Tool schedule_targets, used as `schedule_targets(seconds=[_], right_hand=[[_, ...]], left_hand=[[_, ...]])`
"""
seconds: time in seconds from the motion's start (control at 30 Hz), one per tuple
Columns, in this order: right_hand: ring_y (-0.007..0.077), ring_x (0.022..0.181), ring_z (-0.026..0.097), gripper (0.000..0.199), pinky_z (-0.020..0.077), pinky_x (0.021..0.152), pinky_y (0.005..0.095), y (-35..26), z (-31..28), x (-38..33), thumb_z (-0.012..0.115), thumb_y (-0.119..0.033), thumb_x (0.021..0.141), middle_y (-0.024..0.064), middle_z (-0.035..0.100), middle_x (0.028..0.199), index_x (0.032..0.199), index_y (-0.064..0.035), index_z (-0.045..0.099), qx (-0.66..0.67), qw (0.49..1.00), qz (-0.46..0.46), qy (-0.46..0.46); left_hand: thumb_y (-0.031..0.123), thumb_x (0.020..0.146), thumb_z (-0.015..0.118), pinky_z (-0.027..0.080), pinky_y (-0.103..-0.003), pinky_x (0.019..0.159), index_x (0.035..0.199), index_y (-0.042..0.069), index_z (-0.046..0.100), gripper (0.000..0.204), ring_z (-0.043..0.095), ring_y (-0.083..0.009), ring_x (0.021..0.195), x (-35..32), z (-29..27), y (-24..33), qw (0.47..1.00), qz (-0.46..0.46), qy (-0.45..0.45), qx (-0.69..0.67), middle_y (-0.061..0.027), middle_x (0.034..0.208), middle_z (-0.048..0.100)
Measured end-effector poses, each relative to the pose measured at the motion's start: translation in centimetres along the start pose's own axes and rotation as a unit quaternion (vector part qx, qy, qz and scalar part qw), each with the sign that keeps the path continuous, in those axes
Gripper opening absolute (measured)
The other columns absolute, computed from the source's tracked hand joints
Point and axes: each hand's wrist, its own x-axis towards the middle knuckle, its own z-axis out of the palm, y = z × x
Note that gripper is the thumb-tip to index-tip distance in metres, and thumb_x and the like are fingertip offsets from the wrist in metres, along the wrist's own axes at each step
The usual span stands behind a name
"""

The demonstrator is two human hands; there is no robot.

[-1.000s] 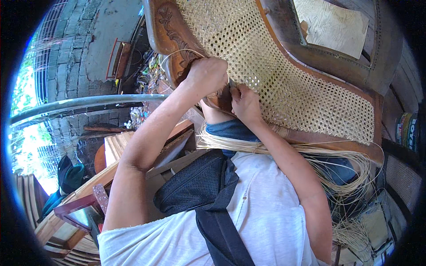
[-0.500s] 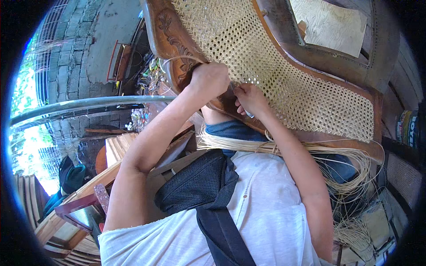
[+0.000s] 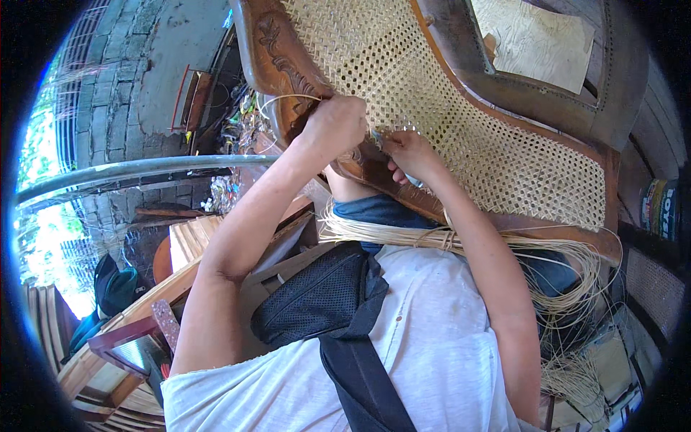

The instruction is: Repairing and weaving the backrest of a rattan chair using strips of cane and adhesive.

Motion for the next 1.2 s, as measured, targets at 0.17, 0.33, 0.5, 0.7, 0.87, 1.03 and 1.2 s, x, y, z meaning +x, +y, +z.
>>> schedule_targets(seconds=[0.17,0.33,0.5,0.7,0.87,1.03,1.2], right_hand=[[0.0258,0.055,0.065,0.027,0.0539,0.049,0.0383,1.5,-0.1,-0.6,0.057,-0.024,0.089,0.0166,0.065,0.07,0.095,0.0019,0.061,-0.049,0.994,0.013,0.099],[0.042,0.071,0.065,0.026,0.0539,0.067,0.0465,1.1,1.4,1.2,0.063,-0.023,0.084,0.0254,0.065,0.076,0.091,0.0021,0.062,-0.145,0.951,-0.171,0.214],[0.0433,0.077,0.066,0.022,0.0537,0.072,0.0489,0.4,2.5,1.5,0.062,-0.02,0.082,0.0275,0.065,0.08,0.089,0.001,0.061,-0.287,0.913,-0.181,0.226],[0.0409,0.078,0.067,0.019,0.0545,0.073,0.0503,-0.5,2.7,0.9,0.057,-0.016,0.082,0.0259,0.067,0.083,0.092,0.0,0.06,-0.289,0.924,-0.131,0.214],[0.0384,0.085,0.067,0.023,0.0547,0.076,0.0473,-0.5,0.5,1.3,0.056,-0.017,0.083,0.0232,0.067,0.092,0.099,-0.0023,0.063,-0.402,0.883,-0.169,0.175],[0.0366,0.088,0.067,0.025,0.0522,0.081,0.0468,1.2,-4.7,-0.6,0.057,-0.016,0.082,0.0211,0.068,0.091,0.101,-0.0017,0.063,-0.444,0.873,-0.057,0.192],[0.0372,0.081,0.066,0.021,0.0503,0.075,0.0455,0.7,-8.5,-3.4,0.057,-0.017,0.083,0.0228,0.066,0.085,0.095,0.0001,0.063,-0.362,0.908,-0.076,0.199]], left_hand=[[0.012,0.076,0.059,0.051,-0.049,0.072,0.071,-0.001,0.061,0.014,0.063,-0.0407,0.076,0.1,0.6,0.8,0.999,-0.01,-0.02,0.025,-0.0237,0.076,0.063],[0.01,0.077,0.058,0.054,-0.048,0.073,0.077,-0.003,0.064,0.014,0.066,-0.041,0.079,-0.7,-0.8,1.8,0.999,-0.03,-0.039,0.005,-0.0256,0.079,0.065],[0.014,0.081,0.061,0.051,-0.047,0.071,0.083,0.003,0.066,0.013,0.063,-0.0408,0.079,-3.2,-5.9,2.3,0.996,-0.082,-0.021,0.024,-0.0219,0.08,0.064],[0.016,0.082,0.064,0.051,-0.044,0.069,0.09,0.005,0.069,0.014,0.064,-0.0381,0.077,-5.7,-10.8,2.4,0.993,-0.093,0.075,0.009,-0.0192,0.079,0.066],[0.021,0.085,0.056,0.051,-0.046,0.07,0.085,0.008,0.069,0.019,0.065,-0.0358,0.078,-6.5,-11.6,2.0,0.979,-0.136,-0.066,0.136,-0.0181,0.078,0.066],[0.02,0.08,0.06,0.05,-0.046,0.069,0.083,0.011,0.07,0.014,0.064,-0.0361,0.076,-6.0,-11.5,1.7,0.984,-0.123,-0.061,0.114,-0.0167,0.077,0.066],[0.022,0.074,0.065,0.051,-0.044,0.074,0.085,0.009,0.07,0.018,0.064,-0.0348,0.082,-4.5,-12.3,1.7,0.972,-0.12,-0.121,0.16,-0.0148,0.081,0.068]])
